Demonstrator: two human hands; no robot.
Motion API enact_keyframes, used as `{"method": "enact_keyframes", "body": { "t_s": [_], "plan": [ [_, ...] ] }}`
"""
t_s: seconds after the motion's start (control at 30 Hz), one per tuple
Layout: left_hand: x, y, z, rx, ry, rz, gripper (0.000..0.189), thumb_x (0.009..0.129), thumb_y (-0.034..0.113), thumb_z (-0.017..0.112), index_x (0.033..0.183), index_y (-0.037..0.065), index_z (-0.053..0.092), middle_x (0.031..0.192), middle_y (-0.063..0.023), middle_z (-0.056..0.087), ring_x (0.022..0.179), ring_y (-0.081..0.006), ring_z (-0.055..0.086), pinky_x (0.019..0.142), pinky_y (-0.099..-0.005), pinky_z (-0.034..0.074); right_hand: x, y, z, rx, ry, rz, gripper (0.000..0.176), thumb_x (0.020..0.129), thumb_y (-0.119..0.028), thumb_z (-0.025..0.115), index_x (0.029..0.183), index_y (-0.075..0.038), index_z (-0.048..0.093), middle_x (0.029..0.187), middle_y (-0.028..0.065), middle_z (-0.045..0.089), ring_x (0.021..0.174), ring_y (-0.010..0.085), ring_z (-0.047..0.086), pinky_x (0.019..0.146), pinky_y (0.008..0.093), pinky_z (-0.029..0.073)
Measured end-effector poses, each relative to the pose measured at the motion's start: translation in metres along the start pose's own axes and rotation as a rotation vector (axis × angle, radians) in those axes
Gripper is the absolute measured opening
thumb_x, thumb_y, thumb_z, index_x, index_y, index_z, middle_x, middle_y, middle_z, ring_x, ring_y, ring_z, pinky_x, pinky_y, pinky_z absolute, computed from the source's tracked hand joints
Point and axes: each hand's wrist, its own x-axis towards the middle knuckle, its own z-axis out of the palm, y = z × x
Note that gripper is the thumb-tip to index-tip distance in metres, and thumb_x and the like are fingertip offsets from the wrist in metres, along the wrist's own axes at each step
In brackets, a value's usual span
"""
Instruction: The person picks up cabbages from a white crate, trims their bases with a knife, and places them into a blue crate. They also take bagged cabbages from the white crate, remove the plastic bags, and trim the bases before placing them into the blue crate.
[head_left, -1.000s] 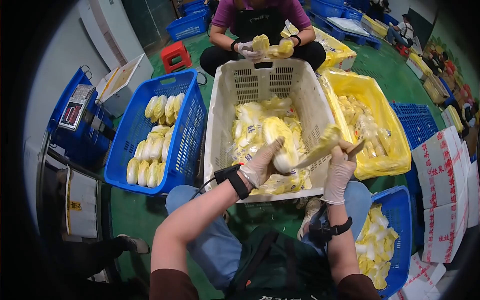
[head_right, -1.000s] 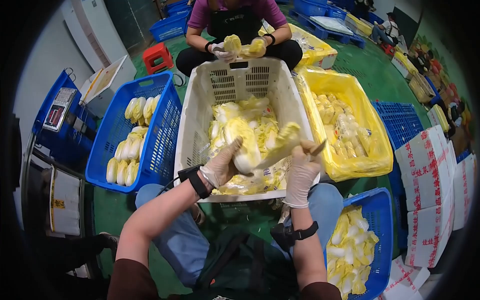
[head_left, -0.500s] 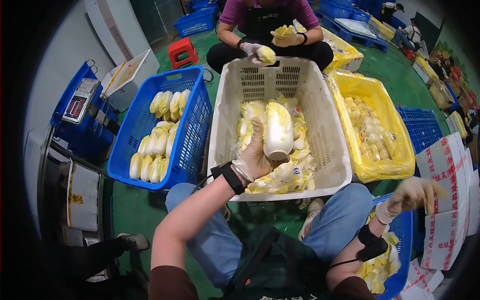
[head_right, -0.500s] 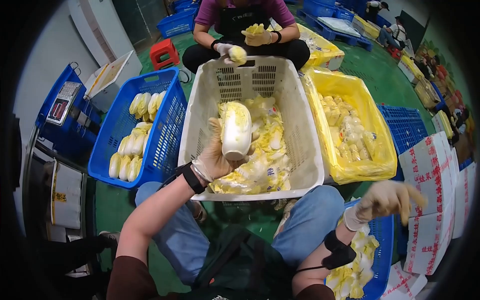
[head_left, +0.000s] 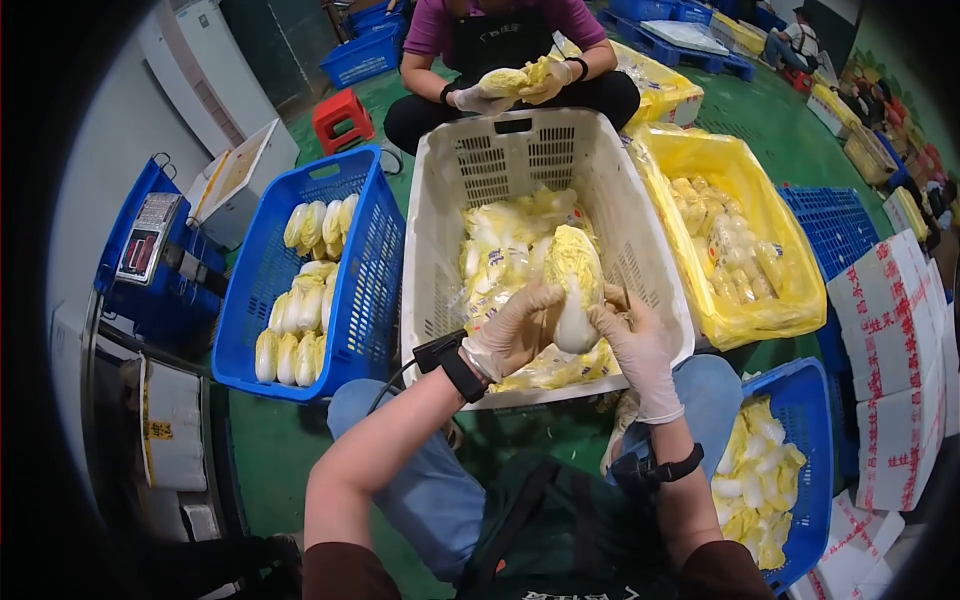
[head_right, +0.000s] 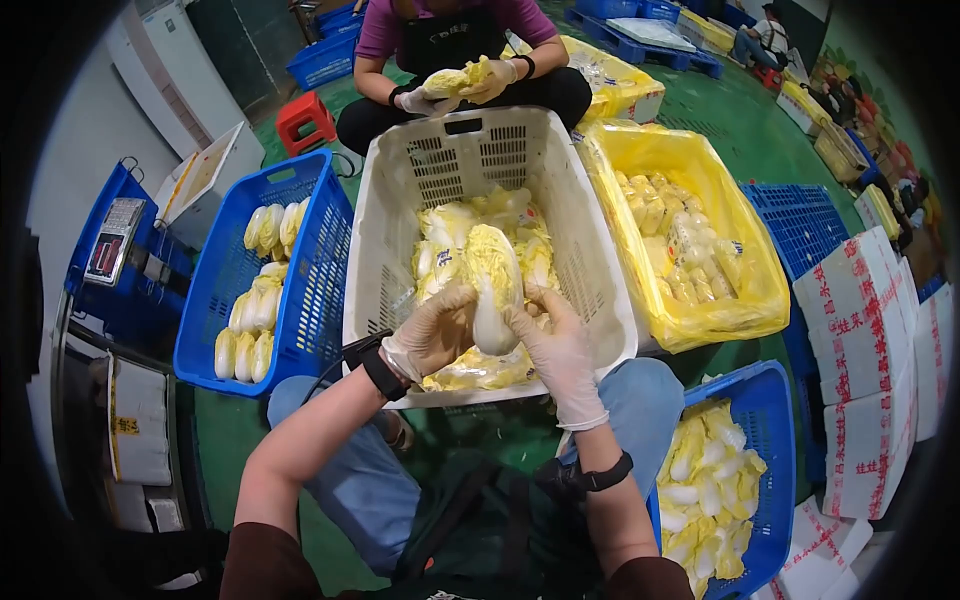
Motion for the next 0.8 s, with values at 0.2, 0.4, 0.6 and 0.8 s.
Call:
{"method": "enact_keyframes", "body": {
  "t_s": [0.2,0.4,0.6,0.8],
  "plan": [
    [-0.001,-0.005,-0.002,0.308,-0.026,0.021,0.069,0.077,0.014,0.074,0.135,0.004,0.037,0.123,-0.0067,0.054,0.112,-0.018,0.055,0.099,-0.0342,0.044,-0.005,0.0,-0.003,-0.132,-0.067,0.031,0.033,0.081,-0.019,0.072,0.107,0.0,0.065,0.089,0.0036,0.061,0.085,0.0113,0.055,0.079,0.0251,0.045],
    [-0.004,-0.005,-0.003,0.572,-0.036,0.101,0.075,0.07,0.011,0.08,0.133,0.004,0.04,0.118,-0.0041,0.056,0.109,-0.0142,0.055,0.096,-0.0293,0.043,-0.001,-0.009,-0.002,0.176,-0.036,0.023,0.036,0.081,-0.02,0.068,0.111,-0.001,0.063,0.102,0.0087,0.066,0.093,0.0128,0.06,0.079,0.028,0.047],
    [-0.008,-0.011,-0.002,0.495,0.011,0.079,0.074,0.069,0.005,0.077,0.133,0.004,0.04,0.117,-0.0042,0.055,0.106,-0.0139,0.055,0.095,-0.0284,0.044,-0.004,-0.004,0.003,-0.345,0.002,-0.109,0.037,0.082,-0.018,0.062,0.115,-0.001,0.059,0.09,0.0161,0.067,0.082,0.0252,0.066,0.075,0.0328,0.049],
    [-0.008,-0.019,-0.002,0.442,0.032,0.179,0.07,0.069,0.008,0.077,0.129,0.005,0.042,0.116,-0.0042,0.055,0.106,-0.0131,0.055,0.095,-0.0297,0.043,-0.002,-0.001,0.013,-0.359,0.096,-0.273,0.03,0.083,-0.019,0.058,0.105,0.001,0.059,0.083,0.02,0.063,0.077,0.0332,0.063,0.069,0.0385,0.048]
  ]
}}
